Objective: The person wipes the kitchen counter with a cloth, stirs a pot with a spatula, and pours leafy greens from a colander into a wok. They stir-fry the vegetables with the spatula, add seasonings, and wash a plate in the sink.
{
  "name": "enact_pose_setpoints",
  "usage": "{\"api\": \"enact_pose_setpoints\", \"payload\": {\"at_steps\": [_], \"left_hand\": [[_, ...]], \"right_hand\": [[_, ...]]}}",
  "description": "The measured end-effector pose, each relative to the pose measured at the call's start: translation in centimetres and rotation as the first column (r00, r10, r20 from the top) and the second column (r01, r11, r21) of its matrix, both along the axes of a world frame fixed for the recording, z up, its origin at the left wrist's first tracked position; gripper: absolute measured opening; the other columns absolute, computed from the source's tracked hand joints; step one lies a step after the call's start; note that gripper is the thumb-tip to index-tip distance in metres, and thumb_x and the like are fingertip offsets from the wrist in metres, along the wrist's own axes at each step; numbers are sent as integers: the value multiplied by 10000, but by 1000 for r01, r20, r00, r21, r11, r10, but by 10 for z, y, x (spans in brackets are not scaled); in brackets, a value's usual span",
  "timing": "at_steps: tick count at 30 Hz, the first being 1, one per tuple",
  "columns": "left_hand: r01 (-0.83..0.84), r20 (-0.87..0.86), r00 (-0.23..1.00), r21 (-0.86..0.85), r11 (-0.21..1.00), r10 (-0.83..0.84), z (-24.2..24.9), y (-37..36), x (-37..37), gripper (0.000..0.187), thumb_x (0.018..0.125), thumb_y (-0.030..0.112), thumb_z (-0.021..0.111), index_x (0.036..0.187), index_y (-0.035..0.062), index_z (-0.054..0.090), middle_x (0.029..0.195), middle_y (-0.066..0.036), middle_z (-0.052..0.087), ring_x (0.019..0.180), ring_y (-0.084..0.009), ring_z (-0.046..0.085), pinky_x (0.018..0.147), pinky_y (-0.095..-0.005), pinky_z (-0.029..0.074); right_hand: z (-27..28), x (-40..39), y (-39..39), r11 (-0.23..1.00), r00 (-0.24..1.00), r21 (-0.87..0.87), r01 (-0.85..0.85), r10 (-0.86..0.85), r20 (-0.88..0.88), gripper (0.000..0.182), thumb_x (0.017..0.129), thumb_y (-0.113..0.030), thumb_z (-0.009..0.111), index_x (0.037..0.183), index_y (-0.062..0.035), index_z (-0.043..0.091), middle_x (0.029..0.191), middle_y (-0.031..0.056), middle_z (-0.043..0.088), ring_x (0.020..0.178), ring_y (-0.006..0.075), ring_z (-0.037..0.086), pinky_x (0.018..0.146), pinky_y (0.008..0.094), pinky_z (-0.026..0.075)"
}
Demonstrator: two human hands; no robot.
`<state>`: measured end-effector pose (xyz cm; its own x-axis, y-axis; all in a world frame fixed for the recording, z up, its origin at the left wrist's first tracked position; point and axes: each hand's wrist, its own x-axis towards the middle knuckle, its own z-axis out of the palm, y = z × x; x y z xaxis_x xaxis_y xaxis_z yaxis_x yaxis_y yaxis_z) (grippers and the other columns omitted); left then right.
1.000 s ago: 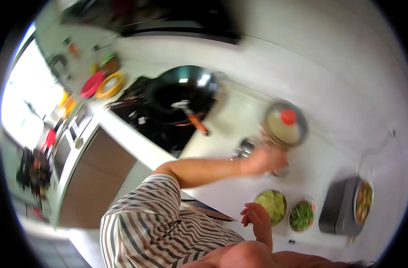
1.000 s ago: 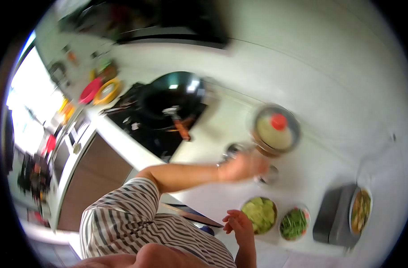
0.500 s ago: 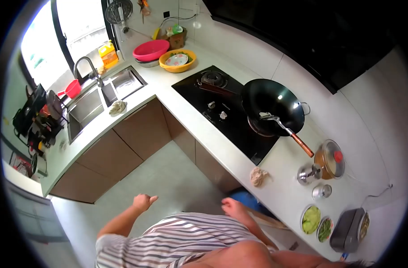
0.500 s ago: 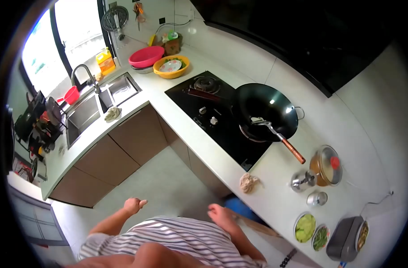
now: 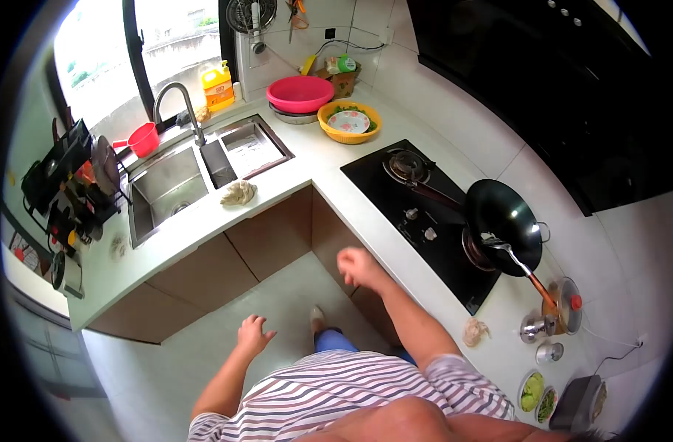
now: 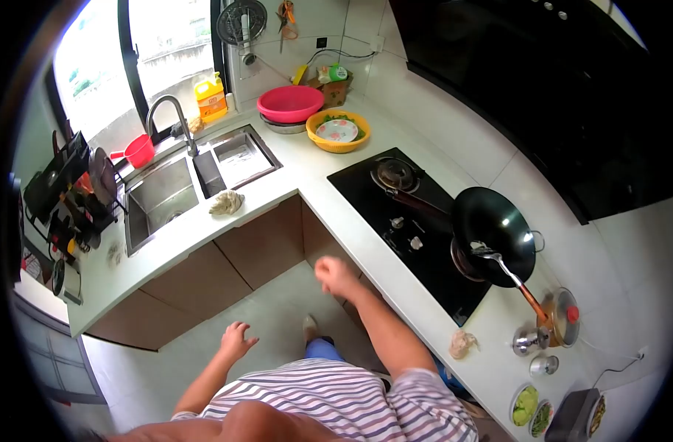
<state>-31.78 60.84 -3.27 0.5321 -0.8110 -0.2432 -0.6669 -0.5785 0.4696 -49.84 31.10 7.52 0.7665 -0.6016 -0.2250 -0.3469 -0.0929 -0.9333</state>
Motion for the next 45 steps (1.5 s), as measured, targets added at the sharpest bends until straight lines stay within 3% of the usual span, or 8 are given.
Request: {"api": "enact_pose_setpoints", "payload": {"at_steps": [6, 9, 14, 21, 27, 31, 39, 45], "left_hand": [[217, 294, 944, -221, 951, -147, 60, -140, 70, 505, 676, 268, 706, 1104, 66, 531, 1238, -141, 429, 1157, -309, 384, 909, -418, 331], [142, 399, 916, -234, 962, -38, 77, -199, 127, 517, 673, 244, 710, 1119, 69, 518, 1228, -152, 431, 1160, -317, 379, 912, -416, 329], [78, 541, 833, -325, 943, 117, 65, -287, 234, 475, 638, 205, 713, 1055, 76, 525, 1132, -122, 486, 1056, -302, 445, 864, -415, 368], [73, 528, 840, -337, 939, 124, 17, -323, 289, 233, 692, 267, 621, 794, 94, 502, 789, -93, 483, 768, -280, 485, 666, -399, 394], [96, 458, 887, -309, 946, 60, 18, -328, 303, 256, 671, 262, 639, 804, 95, 499, 793, -100, 467, 763, -287, 481, 655, -393, 393], [109, 454, 890, -305, 946, 43, 20, -327, 305, 283, 656, 242, 654, 831, 89, 492, 803, -105, 457, 759, -292, 477, 651, -390, 389], [124, 384, 923, -364, 923, 28, 21, -320, 311, 300, 666, 248, 657, 854, 88, 486, 815, -109, 453, 767, -293, 476, 651, -396, 385], [109, 320, 946, -439, 892, 42, 20, -316, 316, 291, 655, 255, 656, 831, 94, 490, 806, -101, 458, 785, -284, 477, 673, -392, 389]], "right_hand": [[5, 182, -241, 799, 913, -454, 395, -398, 93, 141, 757, -170, 574, 806, -38, 586, 588, 66, 595, 456, 160, 589, 396, 305, 472], [12, 218, -352, 685, 879, -618, 386, -477, 19, 232, 710, -189, 522, 862, -45, 623, 862, 224, 616, 866, 379, 587, 755, 443, 467], [5, 236, -475, 677, 711, -599, 428, -662, -239, 303, 815, -210, 445, 946, -7, 628, 912, 223, 619, 896, 370, 588, 770, 436, 467], [-44, 248, -550, 751, 620, -597, 283, -618, -484, 279, 816, -226, 508, 797, 22, 636, 594, 155, 608, 429, 235, 582, 410, 345, 443], [-7, 258, -552, 803, 737, -286, 524, -595, -321, 163, 735, -139, 550, 707, 17, 592, 526, 108, 565, 372, 193, 512, 346, 325, 389], [23, 232, -582, 456, 741, -831, 318, -666, -82, 185, 749, -166, 501, 714, -8, 592, 559, 112, 593, 380, 185, 516, 340, 339, 378], [117, 180, -487, 603, 601, 316, 732, -791, 116, 89, 742, -144, 560, 732, -70, 510, 529, 33, 447, 327, 84, 295, 290, 230, 199], [53, 210, -390, 543, 707, 822, 172, -649, 280, 237, 799, -180, 542, 859, 49, 550, 534, -5, 449, 329, 60, 287, 309, 200, 207]]}}
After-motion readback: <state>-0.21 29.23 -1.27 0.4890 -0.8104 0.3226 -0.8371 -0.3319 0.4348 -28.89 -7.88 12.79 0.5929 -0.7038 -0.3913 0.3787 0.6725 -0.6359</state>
